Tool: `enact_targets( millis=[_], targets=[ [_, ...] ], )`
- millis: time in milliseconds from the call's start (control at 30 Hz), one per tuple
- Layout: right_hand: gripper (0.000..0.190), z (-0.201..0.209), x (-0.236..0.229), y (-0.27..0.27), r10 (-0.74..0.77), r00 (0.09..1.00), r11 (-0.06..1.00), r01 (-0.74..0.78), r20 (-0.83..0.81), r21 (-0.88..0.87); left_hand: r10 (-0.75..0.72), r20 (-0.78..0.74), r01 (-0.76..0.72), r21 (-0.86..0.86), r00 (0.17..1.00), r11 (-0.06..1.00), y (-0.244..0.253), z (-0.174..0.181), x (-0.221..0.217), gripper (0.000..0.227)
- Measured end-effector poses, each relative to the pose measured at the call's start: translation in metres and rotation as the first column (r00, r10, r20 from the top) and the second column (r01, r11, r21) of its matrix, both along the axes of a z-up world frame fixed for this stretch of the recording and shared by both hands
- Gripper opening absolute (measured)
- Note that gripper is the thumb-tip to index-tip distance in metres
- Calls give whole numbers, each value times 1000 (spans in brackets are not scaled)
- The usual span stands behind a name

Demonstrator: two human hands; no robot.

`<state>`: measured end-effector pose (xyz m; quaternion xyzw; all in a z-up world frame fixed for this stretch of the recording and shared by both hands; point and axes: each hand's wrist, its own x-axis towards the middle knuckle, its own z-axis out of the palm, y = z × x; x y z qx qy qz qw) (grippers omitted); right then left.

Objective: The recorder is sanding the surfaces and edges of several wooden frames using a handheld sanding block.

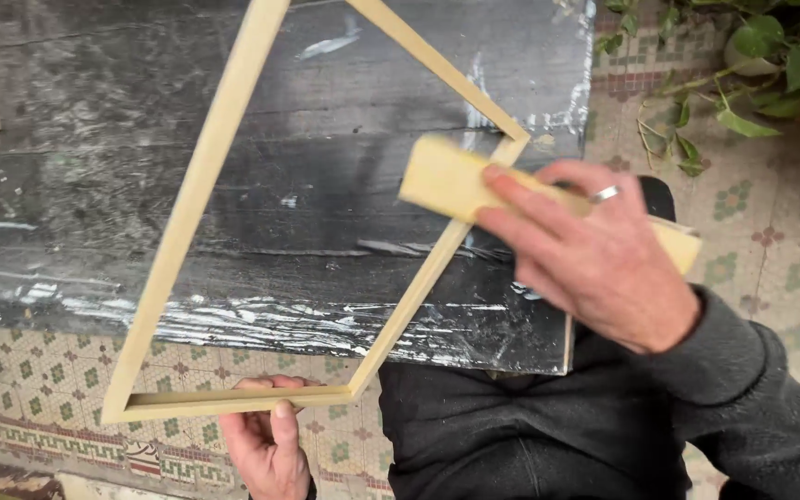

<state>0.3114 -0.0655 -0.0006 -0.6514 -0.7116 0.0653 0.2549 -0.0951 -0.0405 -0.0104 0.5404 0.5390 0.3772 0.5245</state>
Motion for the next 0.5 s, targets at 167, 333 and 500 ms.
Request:
enact_targets(
  millis=[167,333,500],
  targets=[
    [55,2,9,1,64,998,997,-65,-15,-49,48,-75,-43,63,996,997,0,-4,-1,31],
    [50,8,2,5,-24,997,999,26,76,-21,-24,-4,25,93,1000,995,-2,-23,-12,31],
    [50,-6,14,-1,18,1000,999,-19,-11,-49,10,-62,-3,116,998,993,-4,-10,-7,30]
  ],
)
